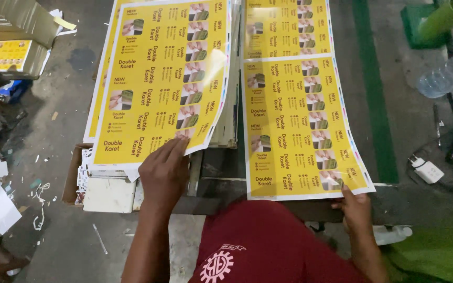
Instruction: The person repeatedly picks up yellow printed sheets from a stack on the left and places them onto a separate stack on the right. The person handles the sheets by hand, moving them one by one in a continuous sorting motion.
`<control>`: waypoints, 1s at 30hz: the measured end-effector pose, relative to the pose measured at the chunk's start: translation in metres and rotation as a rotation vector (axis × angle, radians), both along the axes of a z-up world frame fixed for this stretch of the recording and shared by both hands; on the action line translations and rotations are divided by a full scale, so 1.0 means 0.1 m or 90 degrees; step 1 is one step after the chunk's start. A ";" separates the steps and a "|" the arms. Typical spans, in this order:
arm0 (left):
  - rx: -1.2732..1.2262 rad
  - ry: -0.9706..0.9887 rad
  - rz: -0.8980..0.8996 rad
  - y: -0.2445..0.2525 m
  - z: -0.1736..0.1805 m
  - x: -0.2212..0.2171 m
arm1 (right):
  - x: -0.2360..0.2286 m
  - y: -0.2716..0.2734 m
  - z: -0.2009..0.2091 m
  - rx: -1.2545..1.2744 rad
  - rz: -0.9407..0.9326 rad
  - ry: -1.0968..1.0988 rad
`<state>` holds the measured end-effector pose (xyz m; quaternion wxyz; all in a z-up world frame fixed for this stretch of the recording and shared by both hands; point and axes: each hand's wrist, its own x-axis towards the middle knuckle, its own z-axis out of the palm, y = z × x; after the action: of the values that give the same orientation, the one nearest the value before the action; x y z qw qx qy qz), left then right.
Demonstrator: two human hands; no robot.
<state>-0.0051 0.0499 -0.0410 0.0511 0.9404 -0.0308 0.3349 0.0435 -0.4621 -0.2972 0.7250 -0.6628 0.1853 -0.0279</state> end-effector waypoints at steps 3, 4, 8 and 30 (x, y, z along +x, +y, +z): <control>-0.046 -0.016 -0.028 -0.15 0.14 0.00 | -0.02 -0.09 -0.26 -0.013 0.012 0.022; -0.046 -0.017 -0.027 -0.23 0.25 -0.02 | -0.03 0.04 0.01 -0.013 0.014 0.021; -0.083 -0.013 -0.060 -0.29 0.27 -0.02 | -0.03 0.32 0.30 -0.038 0.023 0.083; -0.151 -0.014 -0.193 -0.69 -0.12 -0.02 | 0.29 0.85 0.67 -0.024 0.253 0.084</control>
<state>-0.0075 -0.0190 -0.0527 0.2111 0.9088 -0.1327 0.3345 0.0729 -0.3776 -0.2306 0.6903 -0.6999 0.0972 0.1556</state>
